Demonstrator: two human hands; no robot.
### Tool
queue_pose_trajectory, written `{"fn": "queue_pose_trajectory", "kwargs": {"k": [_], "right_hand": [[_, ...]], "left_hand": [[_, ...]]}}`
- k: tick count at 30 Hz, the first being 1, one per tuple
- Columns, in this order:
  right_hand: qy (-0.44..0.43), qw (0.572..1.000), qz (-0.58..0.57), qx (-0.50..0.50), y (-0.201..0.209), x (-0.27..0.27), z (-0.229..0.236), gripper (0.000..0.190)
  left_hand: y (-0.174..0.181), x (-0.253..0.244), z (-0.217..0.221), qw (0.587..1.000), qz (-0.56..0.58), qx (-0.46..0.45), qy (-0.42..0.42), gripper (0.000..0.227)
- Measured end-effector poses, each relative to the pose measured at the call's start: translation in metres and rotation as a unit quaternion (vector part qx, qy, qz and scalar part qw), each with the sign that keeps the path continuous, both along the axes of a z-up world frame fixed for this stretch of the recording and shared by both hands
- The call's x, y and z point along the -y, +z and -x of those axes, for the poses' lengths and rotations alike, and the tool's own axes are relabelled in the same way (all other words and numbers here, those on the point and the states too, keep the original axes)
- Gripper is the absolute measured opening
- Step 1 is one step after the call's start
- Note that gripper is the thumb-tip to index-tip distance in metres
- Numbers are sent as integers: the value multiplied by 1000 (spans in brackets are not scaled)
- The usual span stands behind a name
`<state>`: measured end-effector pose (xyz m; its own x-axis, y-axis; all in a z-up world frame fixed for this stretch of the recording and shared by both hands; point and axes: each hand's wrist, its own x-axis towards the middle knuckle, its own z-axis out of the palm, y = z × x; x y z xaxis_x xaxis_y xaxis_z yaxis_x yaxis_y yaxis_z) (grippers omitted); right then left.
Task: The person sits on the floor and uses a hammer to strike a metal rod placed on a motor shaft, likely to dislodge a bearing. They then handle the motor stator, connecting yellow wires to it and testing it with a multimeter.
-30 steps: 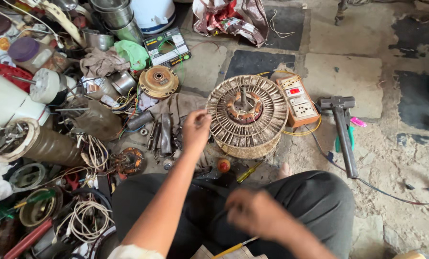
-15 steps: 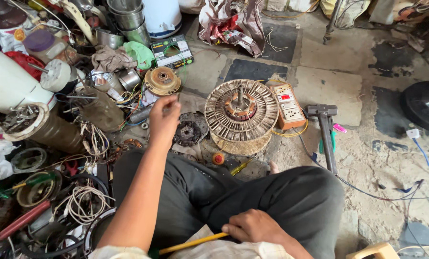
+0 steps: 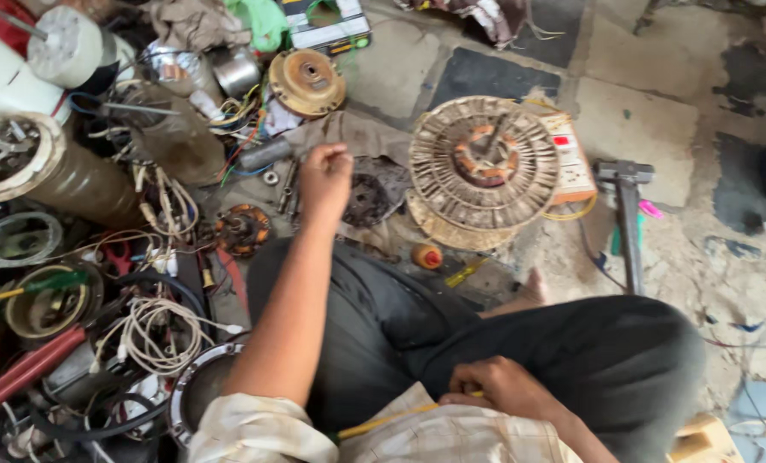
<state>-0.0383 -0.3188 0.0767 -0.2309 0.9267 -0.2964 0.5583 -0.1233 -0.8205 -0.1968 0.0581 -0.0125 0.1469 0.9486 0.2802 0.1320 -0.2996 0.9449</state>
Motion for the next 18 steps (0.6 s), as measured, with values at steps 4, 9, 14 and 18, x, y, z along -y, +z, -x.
{"fn": "queue_pose_trajectory", "kwargs": {"k": [4,9,14,18], "right_hand": [[3,1000,18,6,-7,-19,21,28],[-12,992,43,118,-10,-36,31,38],[-53,984,-1,172,-39,-31,-1,42],[-42,953,-278,112,-109,-22,-80,38]], "left_hand": [[5,-2,-12,997,47,56,8,26],[0,-19,5,972,21,182,147,29],[-17,-10,-9,974,-137,-22,179,26],[1,33,-44,983,-102,-63,140,26]]}}
